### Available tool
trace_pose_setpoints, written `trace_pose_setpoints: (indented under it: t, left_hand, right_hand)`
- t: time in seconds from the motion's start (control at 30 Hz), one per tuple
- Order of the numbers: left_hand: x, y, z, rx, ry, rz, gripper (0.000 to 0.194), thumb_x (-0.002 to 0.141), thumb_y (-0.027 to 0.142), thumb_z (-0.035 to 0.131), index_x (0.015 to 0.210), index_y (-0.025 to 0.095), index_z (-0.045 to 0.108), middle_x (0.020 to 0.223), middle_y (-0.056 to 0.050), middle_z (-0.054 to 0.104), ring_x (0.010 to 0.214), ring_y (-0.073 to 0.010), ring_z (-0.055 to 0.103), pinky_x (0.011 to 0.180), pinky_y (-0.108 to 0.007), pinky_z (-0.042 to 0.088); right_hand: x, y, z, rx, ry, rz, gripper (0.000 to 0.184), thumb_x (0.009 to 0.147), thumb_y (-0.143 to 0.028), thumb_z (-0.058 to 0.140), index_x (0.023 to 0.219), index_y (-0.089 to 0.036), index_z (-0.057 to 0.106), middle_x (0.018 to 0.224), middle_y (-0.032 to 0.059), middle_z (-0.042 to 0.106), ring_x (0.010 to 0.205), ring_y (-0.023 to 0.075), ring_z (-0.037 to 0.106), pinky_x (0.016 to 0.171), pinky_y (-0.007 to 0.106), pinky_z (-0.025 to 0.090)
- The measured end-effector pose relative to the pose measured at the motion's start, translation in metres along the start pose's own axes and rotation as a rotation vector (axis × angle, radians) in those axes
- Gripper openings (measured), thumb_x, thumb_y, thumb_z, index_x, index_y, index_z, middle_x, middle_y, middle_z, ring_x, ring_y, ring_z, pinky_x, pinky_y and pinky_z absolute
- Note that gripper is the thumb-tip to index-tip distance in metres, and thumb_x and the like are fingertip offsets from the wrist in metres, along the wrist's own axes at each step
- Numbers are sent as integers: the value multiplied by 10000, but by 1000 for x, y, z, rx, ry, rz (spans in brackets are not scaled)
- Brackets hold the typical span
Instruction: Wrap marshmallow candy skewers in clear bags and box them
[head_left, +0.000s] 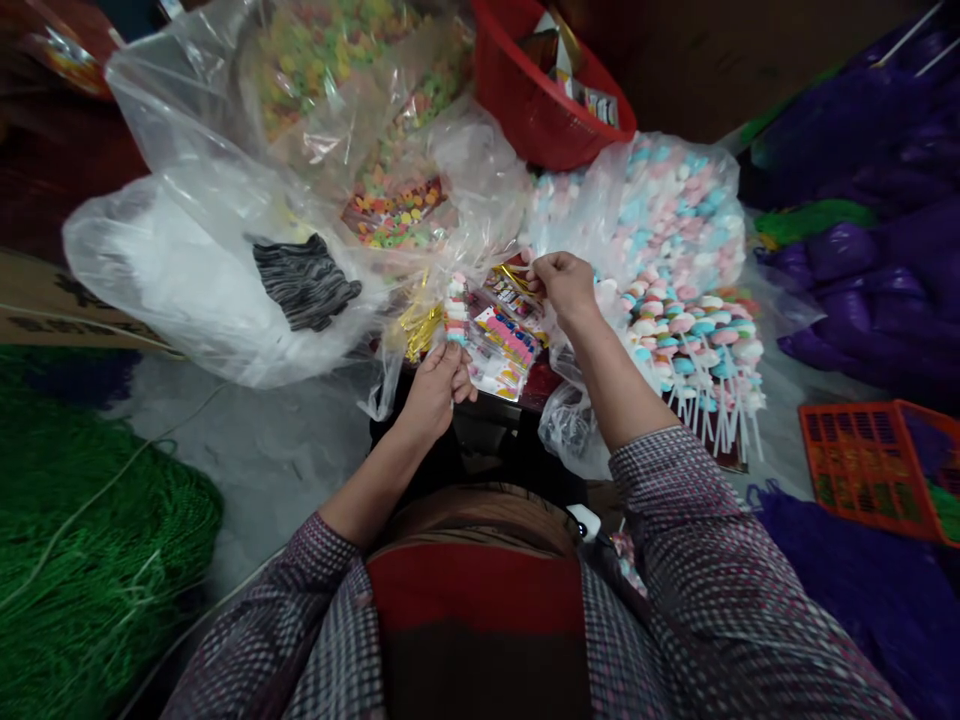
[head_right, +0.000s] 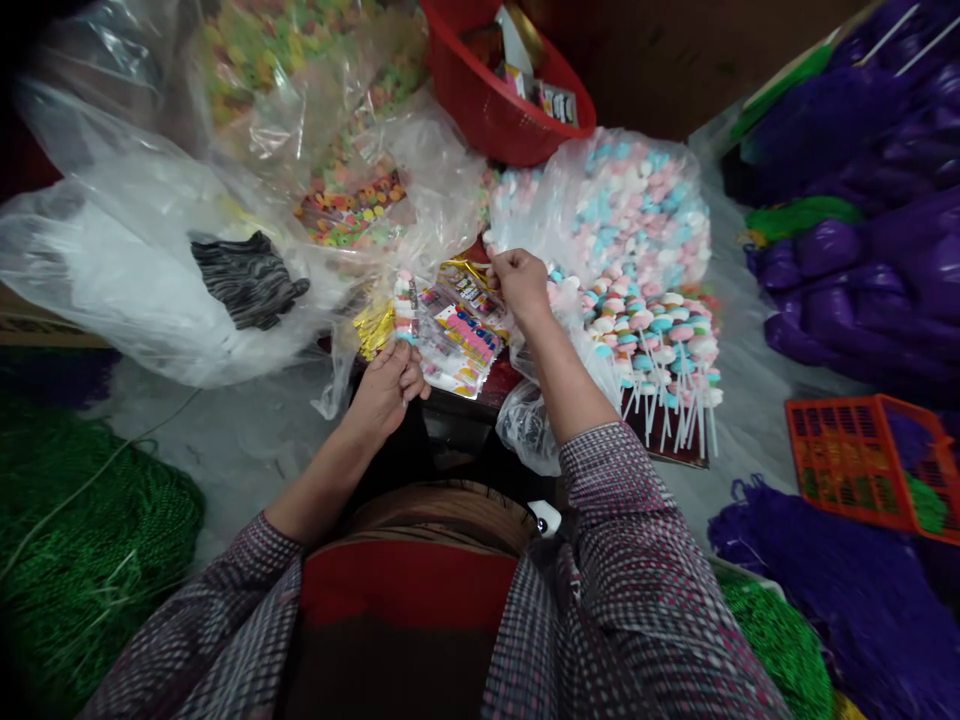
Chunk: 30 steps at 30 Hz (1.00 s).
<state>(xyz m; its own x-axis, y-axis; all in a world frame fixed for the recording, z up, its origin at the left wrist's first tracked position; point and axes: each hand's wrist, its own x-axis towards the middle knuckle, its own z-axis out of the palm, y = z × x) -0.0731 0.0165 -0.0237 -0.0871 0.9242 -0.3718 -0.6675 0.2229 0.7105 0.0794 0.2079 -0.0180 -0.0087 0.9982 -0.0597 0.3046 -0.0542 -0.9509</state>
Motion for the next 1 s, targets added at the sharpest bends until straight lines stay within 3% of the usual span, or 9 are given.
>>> trace_pose_setpoints:
  t: [0.17,0.33,0.6,0.73,0.87,0.93,1.0]
  left_hand:
    - [1,-1,1,-9,29,-9,467,841,572,789,778,205,507,444,154,316,347,-38,297,445,-209,433]
    - [1,-2,-2,-15,24,-13,456,853,575,776,774,212,512,444,148,308,347,-44,289,442,-220,434]
    - [1,-5,-3,-4,9,17,471,833,597,783,781,206,525,451,151,316,347,-37,283,423,-206,441]
    - [1,-6,-3,-14,21,16,444,852,566,778,771,205,532,451,142,327,346,-40,289,422,-205,443]
    - [3,-9,-4,-14,36,30,336,914,455,723,772,209,544,458,126,324,352,-62,288,419,-223,431]
    - [4,-12,-6,24,83,71,251,934,396,689,803,212,580,479,101,365,378,-85,337,434,-233,426]
    - [6,-15,-9,37,147,119,183,952,371,662,855,220,625,513,69,424,436,-117,421,459,-239,424]
  right_hand:
    - [-10,-7,-5,220,-17,79,247,934,-254,670,728,-216,538,650,-57,625,545,73,569,551,199,472]
    - [-23,-14,-17,289,-170,66,348,877,-428,784,759,-222,530,662,-55,643,570,72,604,553,178,503]
    - [-68,-42,-21,444,-351,-5,396,810,-488,853,789,-225,558,702,-66,640,588,60,607,582,183,548]
    - [-84,-53,-6,470,-417,-13,366,792,-484,865,843,-235,601,720,-64,650,596,69,622,602,200,572]
    - [-115,-59,24,461,-483,-8,245,848,-423,814,963,-251,683,802,-38,712,672,100,679,629,225,596]
    - [-139,-60,46,396,-583,-50,167,924,-405,719,1008,-261,714,859,-16,751,740,123,718,644,244,604]
    - [-163,-61,66,251,-784,-163,160,964,-379,657,1036,-268,749,995,15,792,921,163,757,773,302,631]
